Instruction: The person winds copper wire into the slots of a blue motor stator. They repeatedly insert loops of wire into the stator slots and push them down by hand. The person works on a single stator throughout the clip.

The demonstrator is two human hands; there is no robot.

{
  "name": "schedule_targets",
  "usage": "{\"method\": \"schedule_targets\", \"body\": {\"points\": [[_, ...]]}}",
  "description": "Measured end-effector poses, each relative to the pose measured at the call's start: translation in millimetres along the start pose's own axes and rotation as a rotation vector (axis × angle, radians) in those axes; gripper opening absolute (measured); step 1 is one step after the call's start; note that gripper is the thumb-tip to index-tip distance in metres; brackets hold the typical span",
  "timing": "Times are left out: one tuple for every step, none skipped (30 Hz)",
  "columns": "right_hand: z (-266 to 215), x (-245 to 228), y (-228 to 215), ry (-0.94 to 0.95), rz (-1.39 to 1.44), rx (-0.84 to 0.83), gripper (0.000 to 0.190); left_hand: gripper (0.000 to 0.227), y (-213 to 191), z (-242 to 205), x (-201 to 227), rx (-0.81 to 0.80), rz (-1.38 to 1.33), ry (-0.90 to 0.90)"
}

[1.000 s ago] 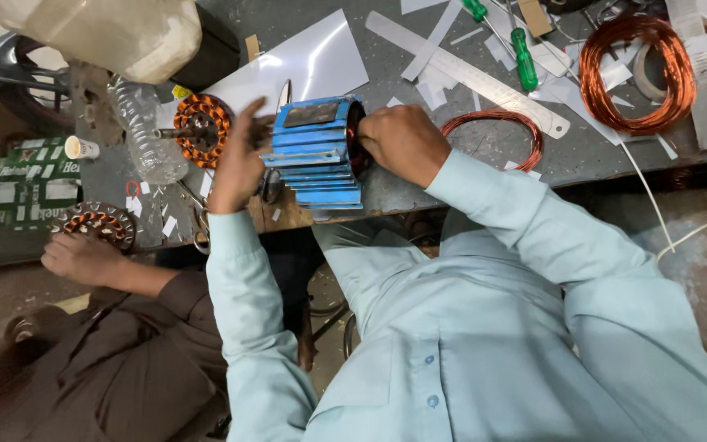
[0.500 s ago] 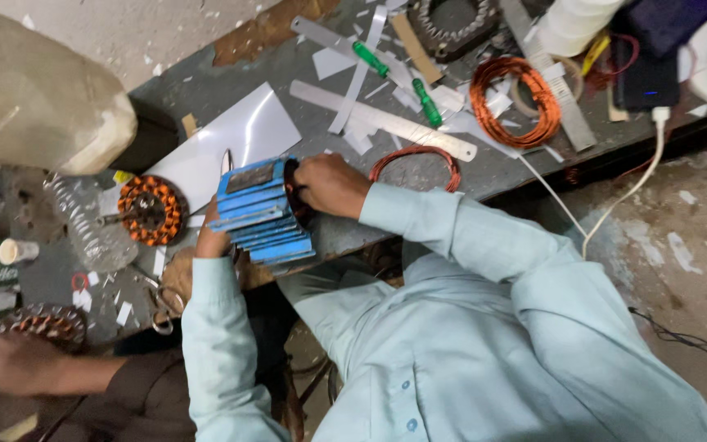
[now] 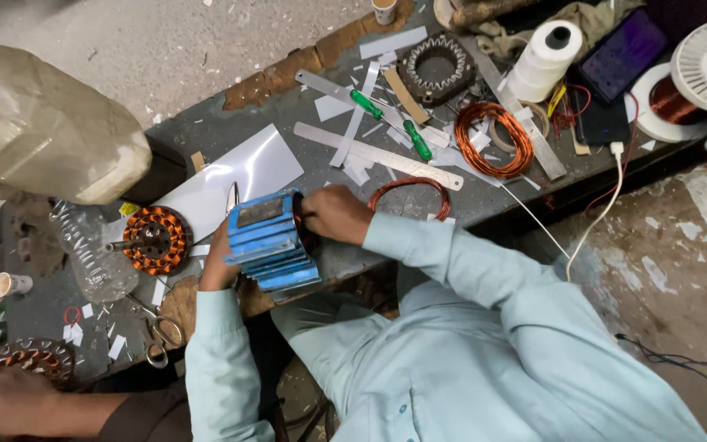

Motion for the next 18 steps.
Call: {"method": "schedule_targets", "body": {"points": [[-2.1,-2.3,3.7,-0.015,-0.027,-0.005,0.014,0.040,-1.9,-5.3,8.6,0.025,-0.027,-0.012],[-3.2,-3.8,6.5,-0.030,-0.053,-0.009,0.012,0.041,-4.7,-10.4,15.1,0.050,-0.054,-0.025],[-2.9,-5.1,7.8,-0.047,-0.084,-0.012,0.011,0.046,-4.3,-13.4,20.5,0.028,-0.033,-0.034],[-5.4,-1.1,8.3,-0.010,-0.040,-0.037,0.012,0.052,-4.9,-18.2,23.5,0.006,-0.013,-0.043],[-5.4,2.8,8.2,0.024,0.002,-0.060,0.014,0.059,-6.3,-20.2,25.0,-0.014,0.009,-0.049],[-5.5,5.6,8.9,0.059,0.045,-0.084,0.016,0.059,-6.3,-21.1,24.5,-0.013,-0.024,-0.064],[-3.3,3.5,5.2,0.029,0.011,-0.056,0.015,0.059,-7.5,-21.5,22.6,-0.011,-0.058,-0.079],[-0.7,-0.2,3.4,0.000,-0.022,-0.029,0.015,0.059,-9.7,-18.8,19.7,-0.009,-0.093,-0.093],[-3.6,-4.1,2.4,-0.023,-0.054,-0.007,0.014,0.057,-9.3,-18.7,16.3,-0.002,-0.127,-0.092],[-2.9,-11.2,2.5,-0.090,-0.051,0.012,0.014,0.055,-9.0,-17.9,12.5,0.005,-0.161,-0.090],[-4.6,-18.3,2.3,-0.152,-0.049,0.029,0.014,0.053,-5.6,-17.0,9.1,0.008,-0.196,-0.089],[-8.6,-24.6,0.0,-0.215,-0.046,0.046,0.013,0.055,-0.6,-16.3,7.7,-0.019,-0.234,-0.074],[-8.4,-20.2,0.2,-0.151,-0.034,0.013,0.013,0.056,2.7,-12.2,7.8,-0.046,-0.270,-0.052],[-10.5,-15.5,-0.7,-0.087,-0.023,-0.020,0.013,0.058,6.6,-9.4,8.9,-0.073,-0.306,-0.031],[-10.8,-11.2,-0.4,-0.026,-0.009,-0.051,0.012,0.056,5.5,-6.6,6.8,-0.058,-0.290,-0.050],[-12.0,-12.4,-2.5,-0.038,-0.005,-0.046,0.013,0.053,4.6,-3.8,5.4,-0.042,-0.275,-0.069],[-14.5,-13.9,-2.7,-0.051,0.001,-0.046,0.014,0.050,3.1,-4.6,3.3,-0.023,-0.260,-0.093],[-15.9,-15.9,-0.6,-0.064,0.008,-0.046,0.015,0.049,2.8,-6.0,8.2,-0.034,-0.245,-0.036]]}}
Point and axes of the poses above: each hand's wrist, its own z-axis towards the middle knuckle, its own y-axis out of the palm, x = y × z, the point moved 8 cm from there along z, towards the middle knuckle, and after that the axes turned 3 degrees about -z, right-handed, at the moved point
